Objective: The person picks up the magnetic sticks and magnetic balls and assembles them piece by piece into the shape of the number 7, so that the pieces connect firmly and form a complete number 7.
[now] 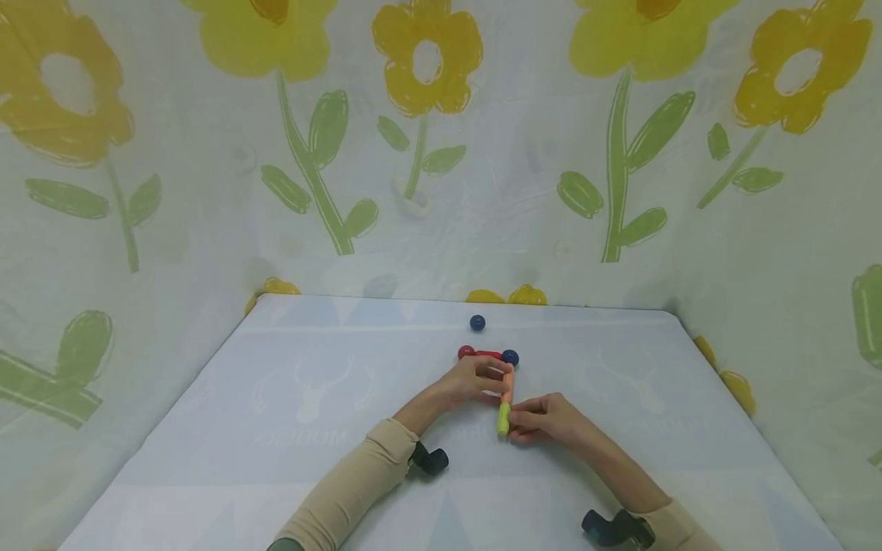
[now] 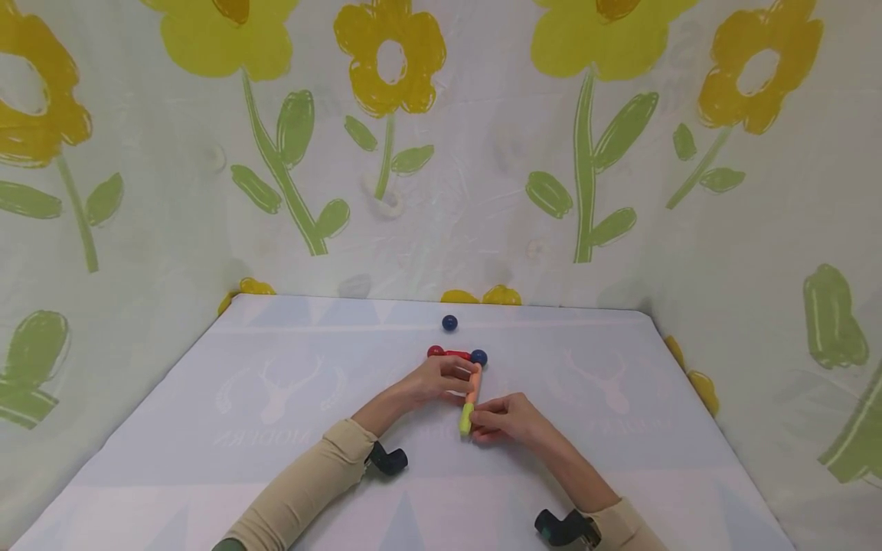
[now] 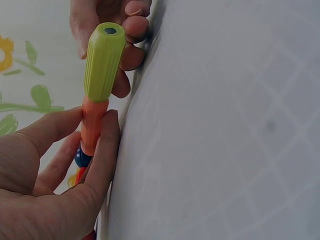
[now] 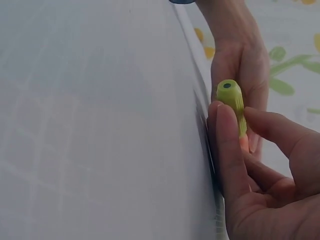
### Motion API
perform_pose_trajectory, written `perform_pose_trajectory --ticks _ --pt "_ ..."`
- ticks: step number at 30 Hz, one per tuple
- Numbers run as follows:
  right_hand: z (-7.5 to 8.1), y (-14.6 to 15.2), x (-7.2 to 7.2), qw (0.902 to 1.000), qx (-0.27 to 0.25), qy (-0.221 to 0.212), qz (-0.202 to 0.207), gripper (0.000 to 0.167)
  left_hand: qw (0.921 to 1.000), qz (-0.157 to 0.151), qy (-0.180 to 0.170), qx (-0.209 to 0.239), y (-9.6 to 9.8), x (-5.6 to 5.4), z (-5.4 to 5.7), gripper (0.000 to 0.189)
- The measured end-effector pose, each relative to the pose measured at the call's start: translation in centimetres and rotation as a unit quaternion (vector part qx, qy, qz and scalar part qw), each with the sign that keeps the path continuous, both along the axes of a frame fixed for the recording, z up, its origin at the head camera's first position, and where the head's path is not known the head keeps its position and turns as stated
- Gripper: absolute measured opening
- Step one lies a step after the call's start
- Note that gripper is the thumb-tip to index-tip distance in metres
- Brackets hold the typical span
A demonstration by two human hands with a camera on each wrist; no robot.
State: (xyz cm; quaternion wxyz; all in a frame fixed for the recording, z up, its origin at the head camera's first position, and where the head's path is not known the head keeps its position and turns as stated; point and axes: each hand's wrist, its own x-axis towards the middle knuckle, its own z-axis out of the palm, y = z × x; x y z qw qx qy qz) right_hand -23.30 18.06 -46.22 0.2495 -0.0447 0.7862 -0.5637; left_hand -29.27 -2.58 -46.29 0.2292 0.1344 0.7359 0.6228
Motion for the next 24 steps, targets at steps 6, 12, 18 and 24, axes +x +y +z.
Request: perform_pose_trajectory --ticks 6,12,18,24 --pt "0.20 -0.38 0.09 0.9999 -0.011 -0.006 -0.001 0.062 0.9999 0.004 0.004 -0.016 0.02 -0.05 -0.05 0.034" --pt "0.39 -0.45 0.04 0.9998 -0.012 -0.013 -0.004 0.062 0.9996 0.009 0.013 -0.024 0.17 -0.02 0.12 0.035" --pt "0.38 -0.40 -0.16 0.9997 -0.008 -0.019 -0.011 0.063 0.9997 0.012 0.007 -0.019 0.25 0.01 0.16 0.036" --pt "0.38 -0.38 -0.36 0.9996 -0.005 -0.022 -0.017 0.062 0.9999 0.011 -0.003 -0.008 0.17 -0.06 0.13 0.038"
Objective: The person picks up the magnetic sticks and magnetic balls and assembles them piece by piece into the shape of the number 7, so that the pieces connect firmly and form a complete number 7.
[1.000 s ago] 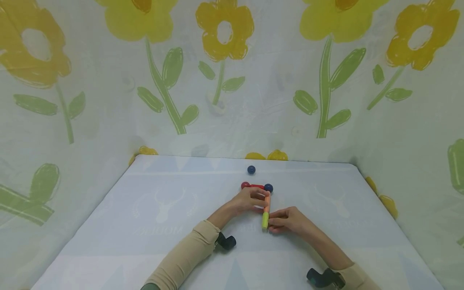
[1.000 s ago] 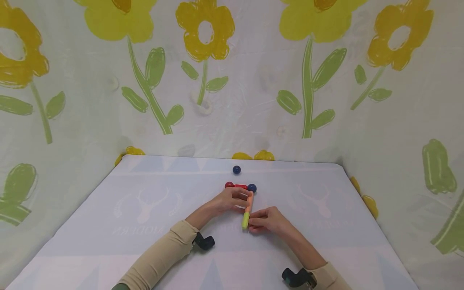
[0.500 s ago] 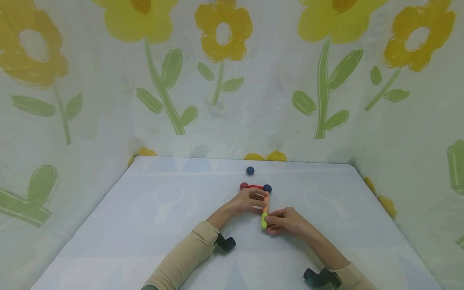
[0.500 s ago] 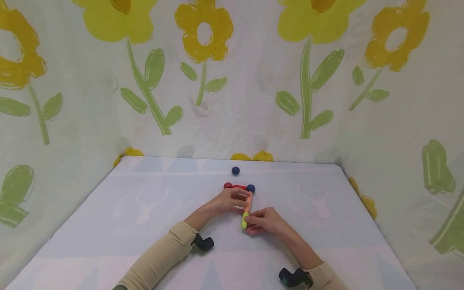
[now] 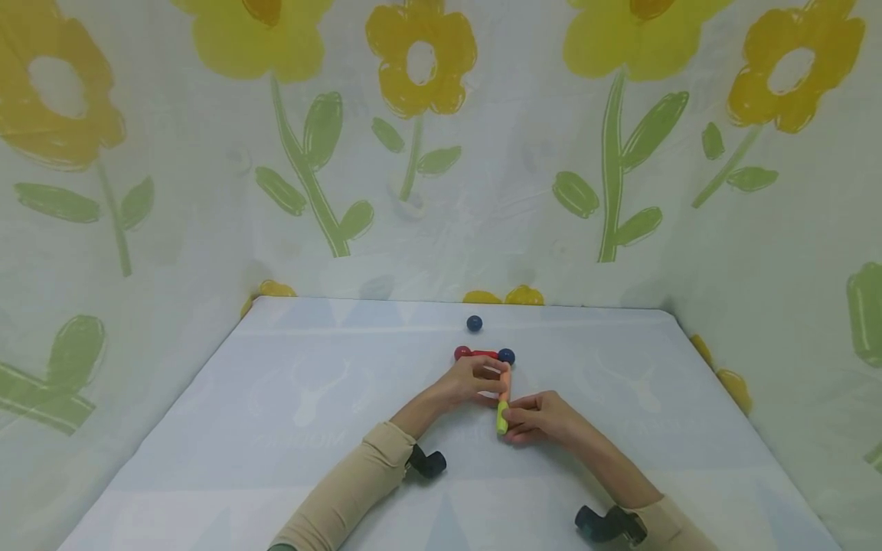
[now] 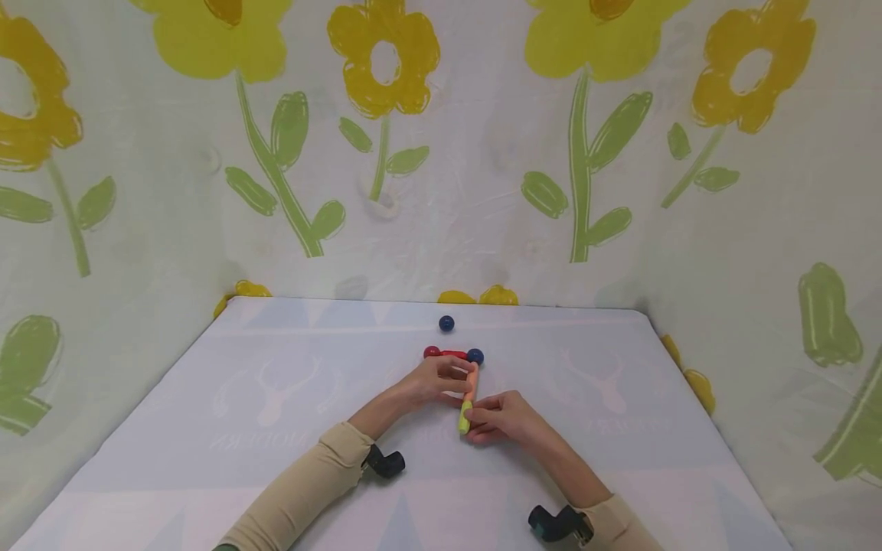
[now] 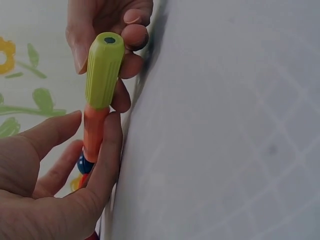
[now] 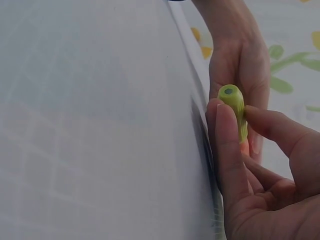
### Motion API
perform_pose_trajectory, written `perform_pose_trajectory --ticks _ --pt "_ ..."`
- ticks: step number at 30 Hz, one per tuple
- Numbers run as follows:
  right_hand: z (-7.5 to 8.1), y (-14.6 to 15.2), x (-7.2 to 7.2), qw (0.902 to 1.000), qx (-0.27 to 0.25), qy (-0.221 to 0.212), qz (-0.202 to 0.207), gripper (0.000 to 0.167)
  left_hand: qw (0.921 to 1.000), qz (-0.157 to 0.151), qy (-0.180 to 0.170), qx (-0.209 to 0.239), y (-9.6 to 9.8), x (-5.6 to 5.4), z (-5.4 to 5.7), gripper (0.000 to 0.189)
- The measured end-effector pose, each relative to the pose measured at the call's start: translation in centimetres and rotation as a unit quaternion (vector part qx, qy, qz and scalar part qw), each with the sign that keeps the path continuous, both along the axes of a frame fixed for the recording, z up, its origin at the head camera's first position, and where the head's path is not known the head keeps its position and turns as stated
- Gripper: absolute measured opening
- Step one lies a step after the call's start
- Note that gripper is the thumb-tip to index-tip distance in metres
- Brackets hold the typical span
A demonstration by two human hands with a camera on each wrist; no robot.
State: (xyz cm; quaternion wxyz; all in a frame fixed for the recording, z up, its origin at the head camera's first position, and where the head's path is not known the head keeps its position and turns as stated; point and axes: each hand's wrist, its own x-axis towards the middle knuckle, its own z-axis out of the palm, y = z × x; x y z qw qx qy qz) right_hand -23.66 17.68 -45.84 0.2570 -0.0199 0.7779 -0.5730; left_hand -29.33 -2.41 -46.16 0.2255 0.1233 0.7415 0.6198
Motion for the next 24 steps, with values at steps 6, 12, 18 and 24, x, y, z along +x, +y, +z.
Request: perform_pose_trajectory --ticks 6,12,18,24 --pt "0.0 -0.1 -0.1 1.0000 0.007 -0.003 -0.006 0.063 0.9998 -0.006 -0.007 0.016 -0.1 0.2 0.2 0.039" --pt "-0.1 0.0 -0.2 0.9999 0.011 0.002 -0.003 0.063 0.9997 -0.011 -0.011 0.019 -0.2 0.4 0.0 0.038" --pt "-0.1 0.8 -0.2 0.9991 0.010 0.024 0.035 0.061 0.9995 -0.006 -0.017 0.027 -0.1 0.5 -0.1 0.036" --pt "0.5 1.4 -1.3 0.9942 0.084 0.065 0.013 0.051 0.9995 0.000 -0.020 0.026 -0.1 0.5 -0.1 0.037"
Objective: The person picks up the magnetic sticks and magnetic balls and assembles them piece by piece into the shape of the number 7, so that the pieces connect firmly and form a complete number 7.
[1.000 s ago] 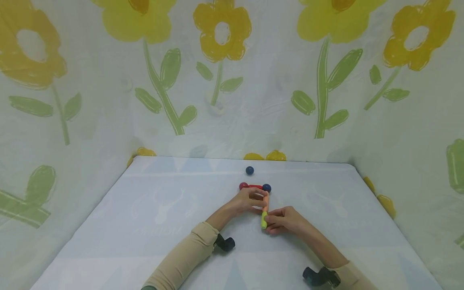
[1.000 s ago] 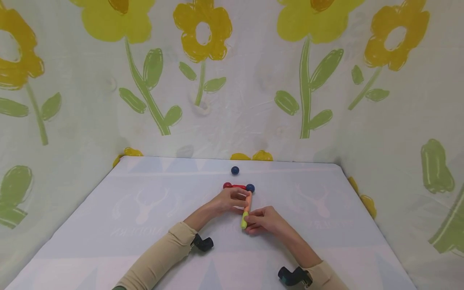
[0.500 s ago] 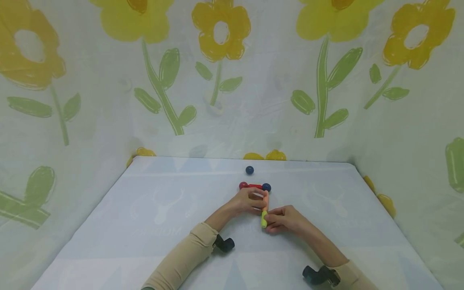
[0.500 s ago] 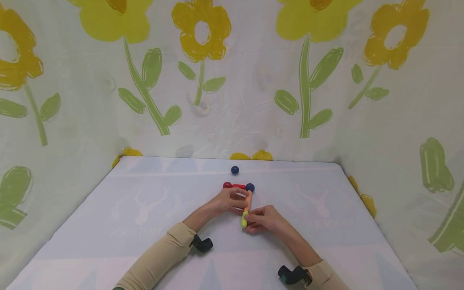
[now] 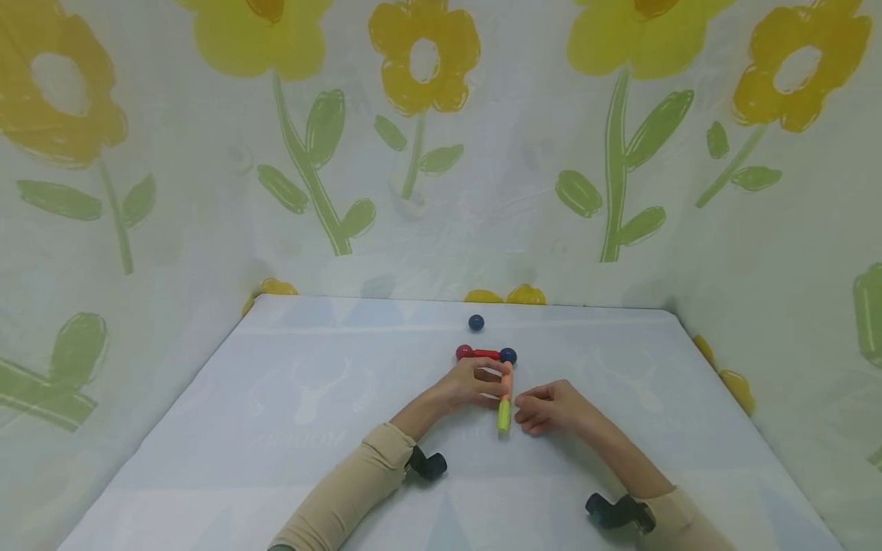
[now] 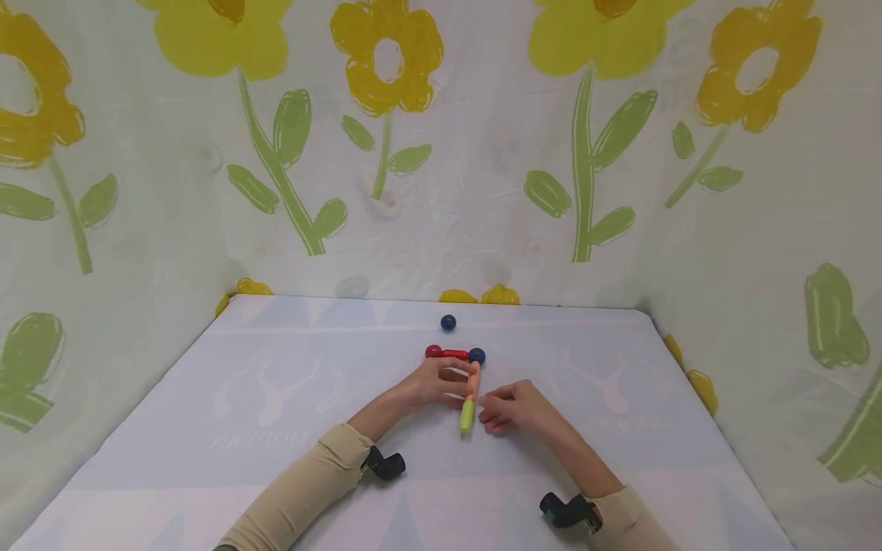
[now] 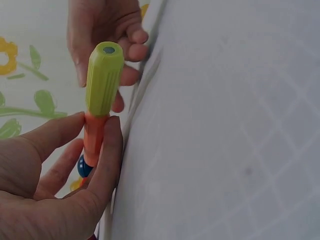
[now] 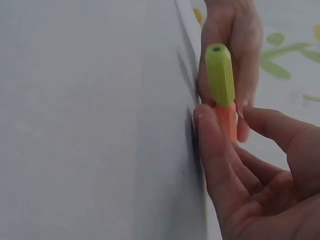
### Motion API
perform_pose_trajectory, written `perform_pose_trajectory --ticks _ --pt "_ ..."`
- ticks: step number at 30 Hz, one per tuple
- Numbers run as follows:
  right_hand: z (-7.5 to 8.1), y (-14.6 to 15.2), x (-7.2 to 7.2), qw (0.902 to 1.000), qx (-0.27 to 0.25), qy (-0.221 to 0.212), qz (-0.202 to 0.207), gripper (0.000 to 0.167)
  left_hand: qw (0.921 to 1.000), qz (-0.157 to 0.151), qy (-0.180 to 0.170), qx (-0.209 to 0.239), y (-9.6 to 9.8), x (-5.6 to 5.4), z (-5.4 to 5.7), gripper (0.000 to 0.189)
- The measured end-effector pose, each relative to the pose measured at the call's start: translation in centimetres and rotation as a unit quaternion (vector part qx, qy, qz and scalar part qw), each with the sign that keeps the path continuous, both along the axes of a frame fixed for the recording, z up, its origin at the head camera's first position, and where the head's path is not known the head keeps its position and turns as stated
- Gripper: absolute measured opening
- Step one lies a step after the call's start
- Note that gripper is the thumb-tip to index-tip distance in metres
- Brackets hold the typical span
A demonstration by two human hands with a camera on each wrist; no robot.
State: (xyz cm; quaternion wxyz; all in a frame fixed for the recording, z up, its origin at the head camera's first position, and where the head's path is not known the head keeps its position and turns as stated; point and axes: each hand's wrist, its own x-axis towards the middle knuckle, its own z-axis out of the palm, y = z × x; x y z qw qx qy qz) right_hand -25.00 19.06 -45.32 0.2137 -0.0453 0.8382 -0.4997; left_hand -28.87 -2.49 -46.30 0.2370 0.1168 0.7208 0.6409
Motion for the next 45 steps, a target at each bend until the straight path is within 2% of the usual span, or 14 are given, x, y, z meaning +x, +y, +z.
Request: perform_pose_trajectory --ticks 5,12,18,33,45 --pt "1.0 0.6 -1.6 0.9963 0.061 0.058 -0.017 0.042 1.0000 0.003 -0.002 -0.001 0.0 0.0 0.0 0.039" --pt "2.1 0.9 -3.8 0.9899 0.088 0.110 -0.016 0.039 1.0000 0.002 -0.006 -0.001 0.1 -0.2 -0.2 0.039" --pt "2.5 0.3 -5.3 0.9825 0.115 0.146 0.006 0.035 0.9999 0.004 -0.009 0.001 0.1 -0.2 -0.1 0.039" --pt "2.4 -1.4 -8.6 0.9615 0.175 0.211 0.013 0.029 1.0000 0.001 -0.007 0.005 -0.2 -0.2 -0.2 0.039" --pt "1.7 -3.0 -10.8 0.9533 0.191 0.233 0.019 0.033 1.0000 0.001 0.004 -0.005 0.0 -0.2 -0.3 0.039"
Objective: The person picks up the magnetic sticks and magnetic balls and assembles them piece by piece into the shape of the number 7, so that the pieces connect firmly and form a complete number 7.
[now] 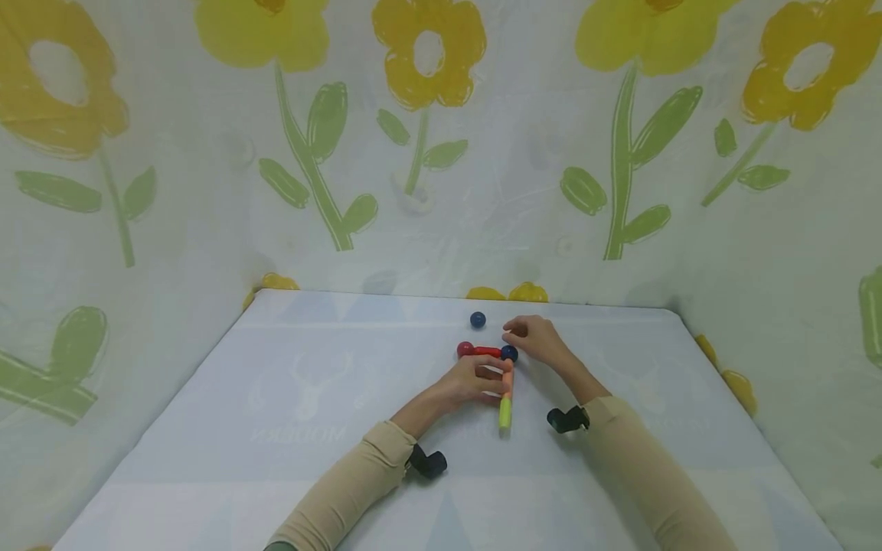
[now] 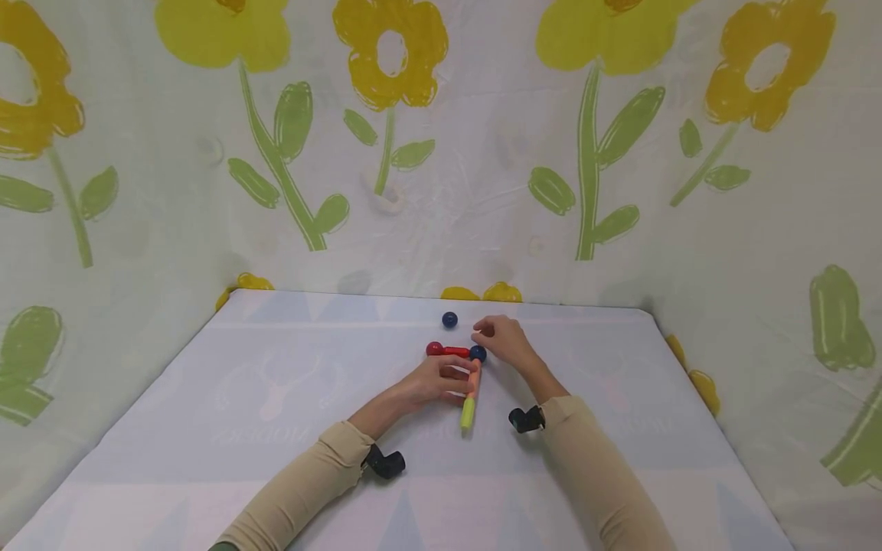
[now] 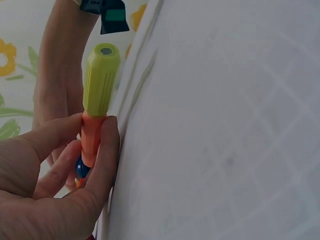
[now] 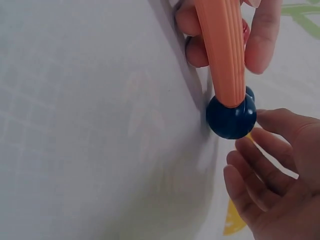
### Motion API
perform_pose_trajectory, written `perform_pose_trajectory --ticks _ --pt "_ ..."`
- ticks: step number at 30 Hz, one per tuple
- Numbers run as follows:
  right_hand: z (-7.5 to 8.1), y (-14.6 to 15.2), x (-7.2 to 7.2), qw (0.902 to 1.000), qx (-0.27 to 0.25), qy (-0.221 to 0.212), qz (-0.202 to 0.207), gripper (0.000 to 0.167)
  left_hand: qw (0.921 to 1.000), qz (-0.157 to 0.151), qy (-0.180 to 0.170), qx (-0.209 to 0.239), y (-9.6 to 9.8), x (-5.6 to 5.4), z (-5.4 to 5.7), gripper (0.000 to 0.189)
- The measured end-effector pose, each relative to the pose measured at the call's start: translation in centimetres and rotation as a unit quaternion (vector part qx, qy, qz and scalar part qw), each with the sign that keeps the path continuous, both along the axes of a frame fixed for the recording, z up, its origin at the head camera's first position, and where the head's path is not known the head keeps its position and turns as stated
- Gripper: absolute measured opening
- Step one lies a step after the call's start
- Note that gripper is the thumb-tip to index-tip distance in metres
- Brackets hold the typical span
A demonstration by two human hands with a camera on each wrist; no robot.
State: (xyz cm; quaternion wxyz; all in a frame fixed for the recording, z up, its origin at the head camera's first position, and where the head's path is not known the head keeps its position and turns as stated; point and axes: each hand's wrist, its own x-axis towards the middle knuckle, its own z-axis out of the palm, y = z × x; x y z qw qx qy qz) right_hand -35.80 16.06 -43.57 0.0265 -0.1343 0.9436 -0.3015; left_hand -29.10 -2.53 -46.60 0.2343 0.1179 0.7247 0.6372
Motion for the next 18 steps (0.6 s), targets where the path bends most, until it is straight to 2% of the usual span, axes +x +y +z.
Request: perform_pose_trajectory --ticks 7,14,18 --pt "-0.2 -1.4 -0.9 0.9995 0.004 -0.015 0.028 0.040 0.9999 -0.009 0.001 0.015 -0.2 0.0 0.1 0.038" --pt "-0.9 -2.2 -2.0 0.9992 0.001 -0.038 0.013 0.049 0.9999 -0.009 0.003 0.012 -0.1 0.0 0.1 0.039" --pt "-0.8 -2.4 -2.3 0.9990 0.009 -0.035 0.026 0.053 0.9998 -0.015 0.008 0.014 -0.1 -0.1 0.1 0.039"
